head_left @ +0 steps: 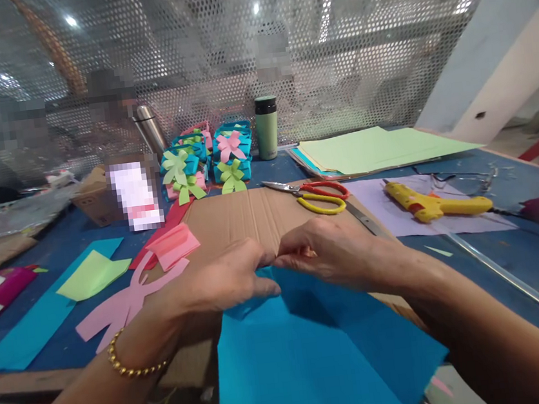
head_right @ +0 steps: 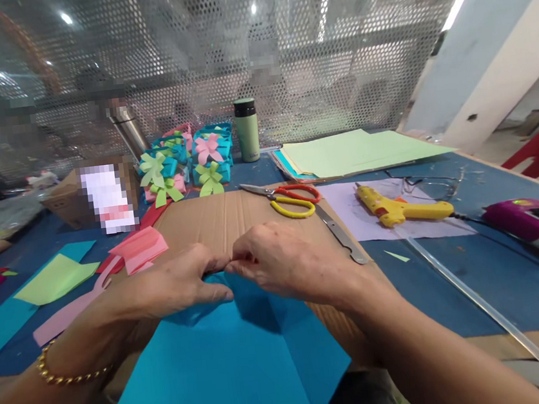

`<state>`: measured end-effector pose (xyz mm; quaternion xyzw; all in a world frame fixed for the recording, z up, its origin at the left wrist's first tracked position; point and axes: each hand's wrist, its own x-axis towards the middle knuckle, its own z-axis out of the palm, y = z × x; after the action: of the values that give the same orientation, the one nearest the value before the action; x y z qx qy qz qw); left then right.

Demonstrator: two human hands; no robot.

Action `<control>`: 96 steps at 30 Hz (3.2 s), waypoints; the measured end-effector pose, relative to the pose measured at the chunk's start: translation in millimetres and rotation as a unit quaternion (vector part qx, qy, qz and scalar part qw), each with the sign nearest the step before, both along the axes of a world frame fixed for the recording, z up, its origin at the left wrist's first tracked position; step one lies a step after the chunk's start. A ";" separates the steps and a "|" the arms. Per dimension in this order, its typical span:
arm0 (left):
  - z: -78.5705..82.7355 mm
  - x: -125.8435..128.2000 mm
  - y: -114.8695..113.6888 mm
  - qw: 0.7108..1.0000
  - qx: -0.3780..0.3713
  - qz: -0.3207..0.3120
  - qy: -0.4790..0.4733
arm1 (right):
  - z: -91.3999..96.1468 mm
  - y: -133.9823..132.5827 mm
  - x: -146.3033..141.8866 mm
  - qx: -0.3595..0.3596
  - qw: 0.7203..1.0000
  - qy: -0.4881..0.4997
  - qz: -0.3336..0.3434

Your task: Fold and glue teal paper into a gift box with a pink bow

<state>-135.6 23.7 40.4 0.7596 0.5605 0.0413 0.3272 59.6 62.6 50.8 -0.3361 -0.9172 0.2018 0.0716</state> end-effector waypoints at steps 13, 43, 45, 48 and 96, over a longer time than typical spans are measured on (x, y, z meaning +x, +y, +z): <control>-3.9 -3.2 -1.1 0.999 0.008 -0.034 -0.029 | -7.3 7.0 2.8 -0.085 0.990 0.064 0.092; 0.4 -19.5 9.4 0.992 -0.045 -0.037 -0.111 | -3.0 4.7 3.3 0.023 0.998 0.026 0.056; -1.7 -17.5 9.7 0.989 -0.054 -0.045 -0.128 | -4.8 5.0 2.6 0.025 0.997 0.027 0.062; -4.0 -15.3 9.9 0.987 -0.052 -0.058 -0.138 | -7.5 5.2 2.4 0.020 0.997 0.037 0.067; 9.6 -24.1 8.2 0.990 -0.031 -0.092 -0.106 | 9.4 7.5 26.4 -0.006 0.998 -0.005 0.055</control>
<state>-159.6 31.9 50.0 0.7890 0.4511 0.0738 0.4106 85.9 70.2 60.2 -0.2864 -0.9335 0.2089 0.0540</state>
